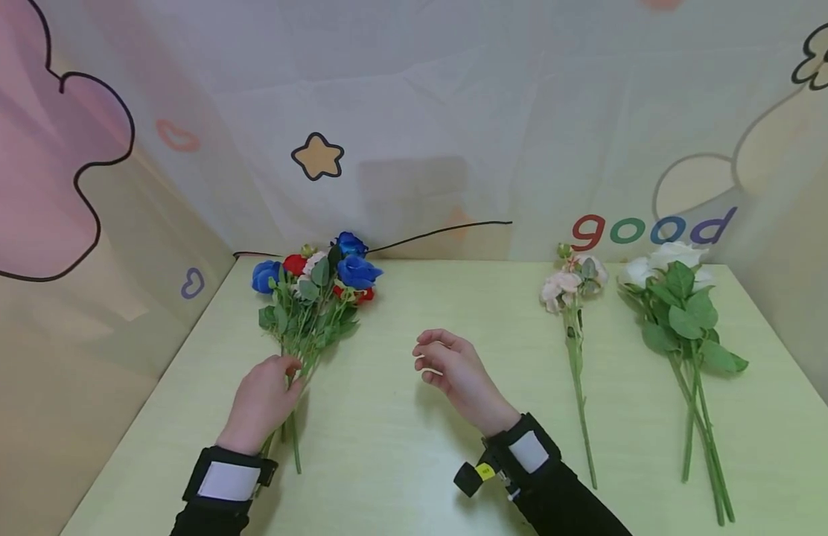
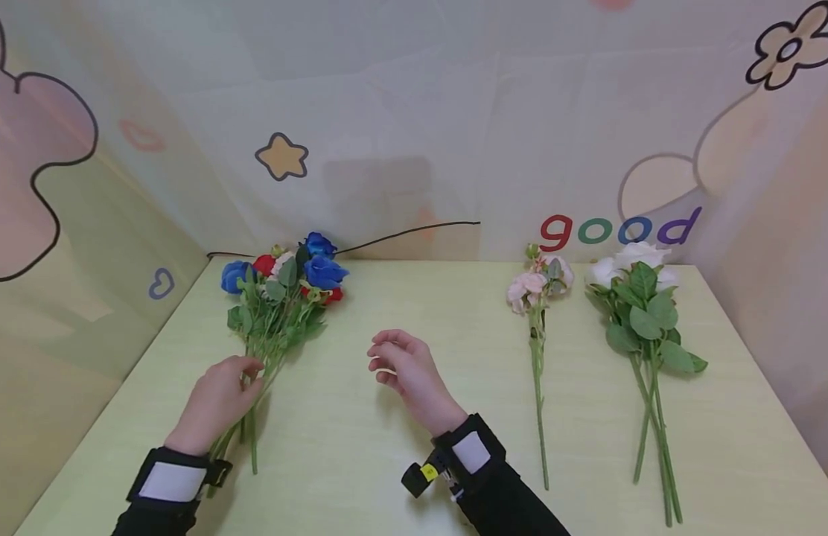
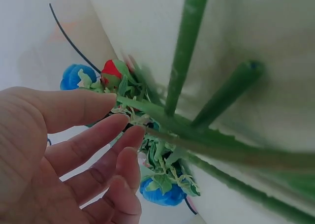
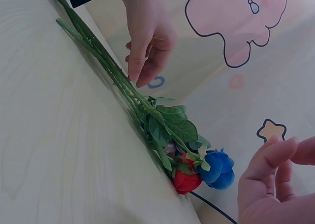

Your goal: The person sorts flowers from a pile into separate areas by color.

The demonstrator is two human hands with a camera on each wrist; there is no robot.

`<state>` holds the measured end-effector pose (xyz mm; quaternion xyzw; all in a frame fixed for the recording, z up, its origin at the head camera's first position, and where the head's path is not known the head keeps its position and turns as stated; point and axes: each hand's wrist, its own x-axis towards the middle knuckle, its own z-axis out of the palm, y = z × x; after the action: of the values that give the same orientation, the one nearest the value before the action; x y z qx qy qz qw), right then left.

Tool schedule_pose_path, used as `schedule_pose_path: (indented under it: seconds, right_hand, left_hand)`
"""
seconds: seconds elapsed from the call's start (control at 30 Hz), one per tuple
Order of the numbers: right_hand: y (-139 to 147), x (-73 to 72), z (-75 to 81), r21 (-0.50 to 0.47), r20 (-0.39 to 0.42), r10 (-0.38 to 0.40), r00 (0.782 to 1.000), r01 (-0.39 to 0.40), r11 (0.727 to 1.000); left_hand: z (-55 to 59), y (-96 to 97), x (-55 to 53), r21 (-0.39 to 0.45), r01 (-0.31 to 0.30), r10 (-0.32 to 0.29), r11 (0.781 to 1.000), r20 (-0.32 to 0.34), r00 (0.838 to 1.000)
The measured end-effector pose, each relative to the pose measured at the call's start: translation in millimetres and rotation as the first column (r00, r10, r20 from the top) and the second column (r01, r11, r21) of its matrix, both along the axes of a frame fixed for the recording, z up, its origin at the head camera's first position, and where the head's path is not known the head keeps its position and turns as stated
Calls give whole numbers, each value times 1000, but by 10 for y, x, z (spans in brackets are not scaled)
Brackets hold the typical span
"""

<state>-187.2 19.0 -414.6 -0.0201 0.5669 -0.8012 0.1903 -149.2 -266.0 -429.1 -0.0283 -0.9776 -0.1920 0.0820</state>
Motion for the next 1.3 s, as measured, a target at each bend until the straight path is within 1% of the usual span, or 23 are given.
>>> schedule_pose_path:
  seconds: [0.17, 0.3, 0.43, 0.57, 0.67, 0.77, 0.87, 1.0, 1.13, 1.3]
  right_hand:
    - [4, 1, -7, -4, 8, 1, 1000, -1, 1000]
    - [8, -3, -9, -16, 16, 3, 1000, -3, 1000]
    - [19, -7, -8, -13, 10, 18, 1000, -18, 1000]
    - [28, -5, -6, -16, 5, 25, 1000, -25, 1000]
    - [27, -4, -8, -30, 2, 30, 1000, -30, 999]
    - [19, -4, -12, -33, 0, 38, 999, -38, 999]
    - [8, -7, -14, -24, 2, 45, 999, -45, 999]
    - [2, -5, -7, -16, 4, 45, 999, -45, 999]
    - [10, 4, 3, -19, -6, 52, 999, -52, 998]
    - [18, -2, -4, -22, -11, 64, 998, -64, 998]
  left_hand:
    - [-4, 62, -15, 11, 11, -11, 1000, 7, 1000]
    - [3, 101, -47, 1, 20, -20, 1000, 19, 1000]
    - [6, 119, -82, 12, -3, 2, 1000, 63, 998]
    - [-9, 120, -123, 20, -26, 24, 999, 116, 993]
    - [-20, 117, -152, 13, -29, 27, 1000, 133, 991]
    - [-32, 109, -176, 1, -19, 18, 1000, 130, 991]
    - [-39, 101, -188, -9, -6, 7, 1000, 110, 994]
    - [-58, 87, -207, -3, -6, 7, 1000, 103, 995]
    - [-61, 75, -218, 22, -10, 8, 1000, 99, 995]
    - [-31, 70, -206, 57, -8, 4, 998, 75, 997]
